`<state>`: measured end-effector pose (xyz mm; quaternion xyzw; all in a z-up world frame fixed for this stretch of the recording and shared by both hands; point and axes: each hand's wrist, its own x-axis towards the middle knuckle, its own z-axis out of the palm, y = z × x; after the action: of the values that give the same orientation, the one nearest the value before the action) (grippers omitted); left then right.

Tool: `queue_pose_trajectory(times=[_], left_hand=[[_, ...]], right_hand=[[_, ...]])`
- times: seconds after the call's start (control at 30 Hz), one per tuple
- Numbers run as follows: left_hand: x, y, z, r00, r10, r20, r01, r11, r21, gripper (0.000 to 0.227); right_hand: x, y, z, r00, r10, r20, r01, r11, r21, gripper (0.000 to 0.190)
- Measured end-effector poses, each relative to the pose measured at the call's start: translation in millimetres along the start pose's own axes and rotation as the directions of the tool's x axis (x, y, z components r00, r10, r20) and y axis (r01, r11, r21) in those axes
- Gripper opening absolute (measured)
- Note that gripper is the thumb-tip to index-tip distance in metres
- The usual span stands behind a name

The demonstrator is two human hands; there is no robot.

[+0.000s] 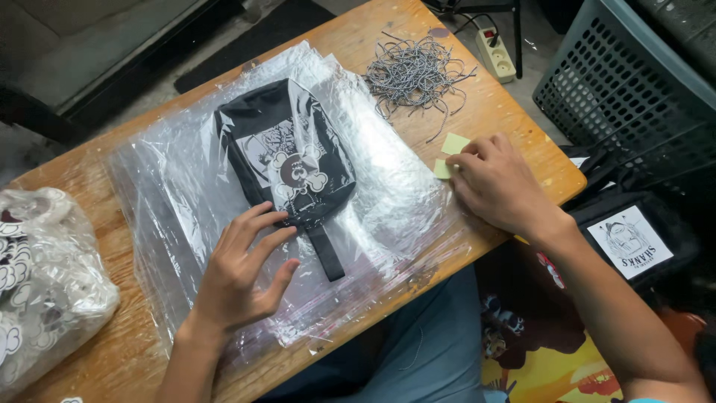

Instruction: The person assembles keychains by attaching a metal chain to a skull-shaped tag and then securing the tag onto a black fabric pouch. They repeat this process for multiple pouches, handling the chains and tags by hand.

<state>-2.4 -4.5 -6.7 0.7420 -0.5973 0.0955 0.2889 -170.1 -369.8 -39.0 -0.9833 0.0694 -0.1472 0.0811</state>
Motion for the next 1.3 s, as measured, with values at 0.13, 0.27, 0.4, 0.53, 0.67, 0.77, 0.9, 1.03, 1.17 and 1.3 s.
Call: queue_pose_trajectory(times=[0.13,0.27,0.4,0.53,0.67,0.77,0.9,1.03,1.17,1.3], left_hand=[[6,11,-12,0.999,0.024,-0.029,-0.025,1.0,-0.004,0.032],[7,26,-23,0.997,-0.027,0.066,0.033,0.995,-0.094,0.042],[-6,41,-15,0.894,-0.202,0.4,0.186,0.979,0.078,0.086],[-31,42,-2,0.875,-0.288,0.389,0.202,0.948,0.247,0.083],[-39,39,-5,0.961,-0.228,0.154,0.189,0.954,0.234,0.043],[-40,40,-5,0.976,-0.2,0.085,0.171,0.949,0.265,0.027],[-30,42,-8,0.987,-0.159,-0.021,0.157,0.934,0.322,0.02],[-15,41,-22,0.972,-0.188,-0.139,0.211,0.963,0.168,0.008],[-2,39,-31,0.949,-0.223,-0.225,0.244,0.967,0.073,0.005],[8,46,-36,0.94,-0.18,-0.289,0.21,0.975,0.075,0.006]], right_hand=[[0,-2,3,0.972,-0.146,-0.185,0.127,0.986,-0.111,0.013],[-2,6,2,0.952,0.028,-0.305,-0.015,0.999,0.046,0.008],[-6,-31,-28,0.92,0.356,-0.161,-0.223,0.816,0.533,0.016],[-16,-64,-30,0.915,0.388,-0.112,-0.213,0.7,0.682,0.005],[-25,-102,-35,0.909,0.397,-0.126,-0.136,0.569,0.811,0.008],[-31,-129,-42,0.92,0.384,-0.078,-0.145,0.519,0.843,0.01],[-42,-147,-38,0.948,0.317,-0.029,-0.126,0.458,0.88,0.015],[-47,-174,-32,0.973,0.23,0.005,-0.089,0.359,0.929,0.02],[-36,-199,-30,0.988,0.135,-0.08,0.018,0.407,0.913,0.032],[-13,-217,-25,0.95,-0.021,-0.31,0.231,0.717,0.657,0.02]])
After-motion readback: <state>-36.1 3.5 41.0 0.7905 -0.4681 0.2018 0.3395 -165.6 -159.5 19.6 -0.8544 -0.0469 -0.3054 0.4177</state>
